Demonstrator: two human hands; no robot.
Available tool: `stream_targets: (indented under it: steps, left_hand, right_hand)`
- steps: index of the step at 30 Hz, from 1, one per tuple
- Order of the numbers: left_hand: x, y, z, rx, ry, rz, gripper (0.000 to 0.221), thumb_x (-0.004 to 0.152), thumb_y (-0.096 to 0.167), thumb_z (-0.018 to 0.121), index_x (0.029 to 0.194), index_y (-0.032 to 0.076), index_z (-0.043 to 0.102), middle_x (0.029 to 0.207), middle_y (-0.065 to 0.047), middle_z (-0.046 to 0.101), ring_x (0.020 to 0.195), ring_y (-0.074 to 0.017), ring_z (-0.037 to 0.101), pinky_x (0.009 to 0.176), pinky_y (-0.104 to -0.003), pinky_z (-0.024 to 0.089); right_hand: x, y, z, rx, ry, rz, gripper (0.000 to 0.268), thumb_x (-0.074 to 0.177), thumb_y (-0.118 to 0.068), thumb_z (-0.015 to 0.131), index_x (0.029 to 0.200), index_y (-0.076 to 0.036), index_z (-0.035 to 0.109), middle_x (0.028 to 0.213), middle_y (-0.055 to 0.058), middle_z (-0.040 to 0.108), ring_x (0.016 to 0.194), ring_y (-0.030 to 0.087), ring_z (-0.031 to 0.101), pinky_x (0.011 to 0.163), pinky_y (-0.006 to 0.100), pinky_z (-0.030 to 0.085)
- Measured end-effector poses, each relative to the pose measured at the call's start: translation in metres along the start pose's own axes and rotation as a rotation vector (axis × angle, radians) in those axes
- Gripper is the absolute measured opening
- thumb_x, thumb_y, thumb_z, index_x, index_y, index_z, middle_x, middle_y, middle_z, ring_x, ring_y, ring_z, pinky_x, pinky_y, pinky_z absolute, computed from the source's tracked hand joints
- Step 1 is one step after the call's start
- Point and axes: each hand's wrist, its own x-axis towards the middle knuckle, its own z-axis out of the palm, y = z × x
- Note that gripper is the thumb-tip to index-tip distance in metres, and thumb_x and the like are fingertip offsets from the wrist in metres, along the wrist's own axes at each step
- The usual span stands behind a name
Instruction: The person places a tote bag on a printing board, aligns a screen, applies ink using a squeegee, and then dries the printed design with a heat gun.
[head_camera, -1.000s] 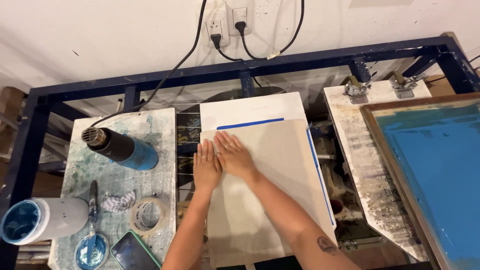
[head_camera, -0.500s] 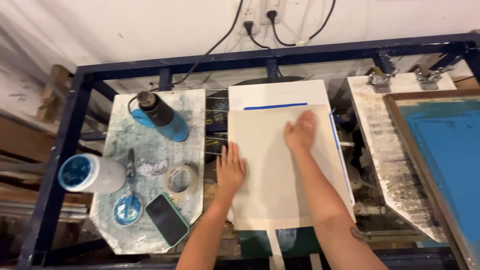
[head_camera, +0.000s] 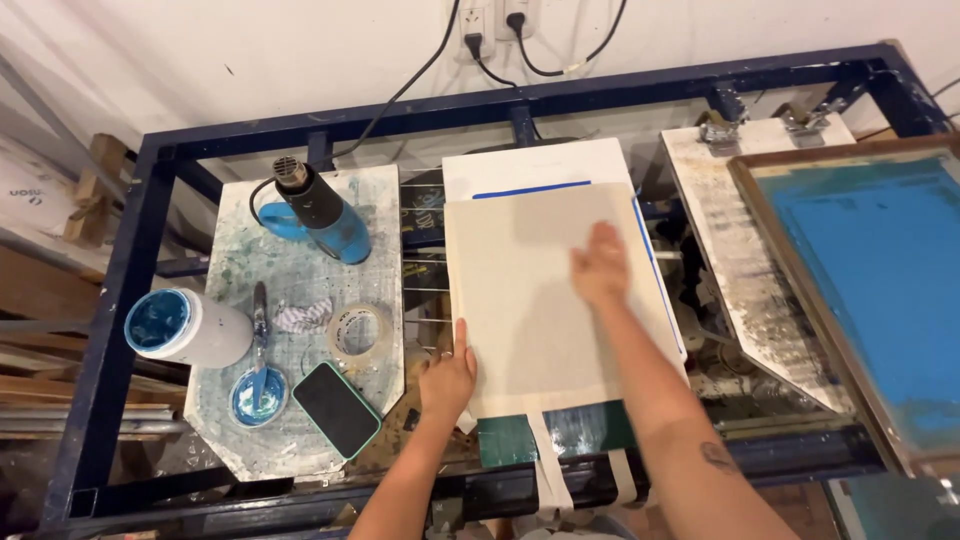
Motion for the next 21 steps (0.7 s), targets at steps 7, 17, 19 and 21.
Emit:
stream_targets:
  steps: [7,17,19,21]
  left_hand:
    - [-0.031,-0.003,0.006,-0.04,0.076,-0.016,0.063,0.109,0.041,0.031,0.169,0.037,0.011,0.088,-0.012,0.075,0.083,-0.0302,0.079,0.075,-0.045,0.062]
    - [-0.054,-0.001,-0.043,-0.175,-0.184,-0.017,0.062,0.109,0.045,0.017,0.169,0.039,0.0,0.11,-0.017,0.074,0.107,-0.0371,0.075,0.092,-0.051,0.057]
    - [-0.063,0.001,-0.059,-0.194,-0.188,-0.014,0.063,0.109,0.044,0.017,0.17,0.035,0.001,0.111,-0.018,0.074,0.107,-0.0366,0.075,0.09,-0.049,0.057]
    - [-0.066,0.003,-0.06,-0.188,-0.196,-0.009,0.063,0.11,0.044,0.016,0.17,0.034,0.001,0.113,-0.019,0.074,0.109,-0.0373,0.074,0.092,-0.05,0.057]
  right_hand:
    - [-0.013,0.004,0.02,0.02,0.083,0.105,0.079,0.105,-0.047,0.044,0.165,0.002,0.027,0.172,0.02,0.023,0.161,0.032,0.015,0.132,0.046,0.005]
    - [-0.123,-0.103,0.006,0.039,-0.061,-0.328,0.073,0.105,-0.046,0.044,0.164,-0.006,0.03,0.168,0.017,0.034,0.158,0.028,0.024,0.133,0.042,0.008]
    - [-0.12,-0.059,-0.009,0.107,-0.026,-0.047,0.081,0.103,-0.051,0.047,0.165,-0.003,0.027,0.169,0.02,0.029,0.159,0.031,0.023,0.132,0.045,0.009]
    - [-0.122,-0.005,-0.012,0.018,0.006,0.013,0.082,0.103,-0.056,0.04,0.166,-0.005,0.027,0.17,0.018,0.029,0.16,0.028,0.022,0.133,0.042,0.007]
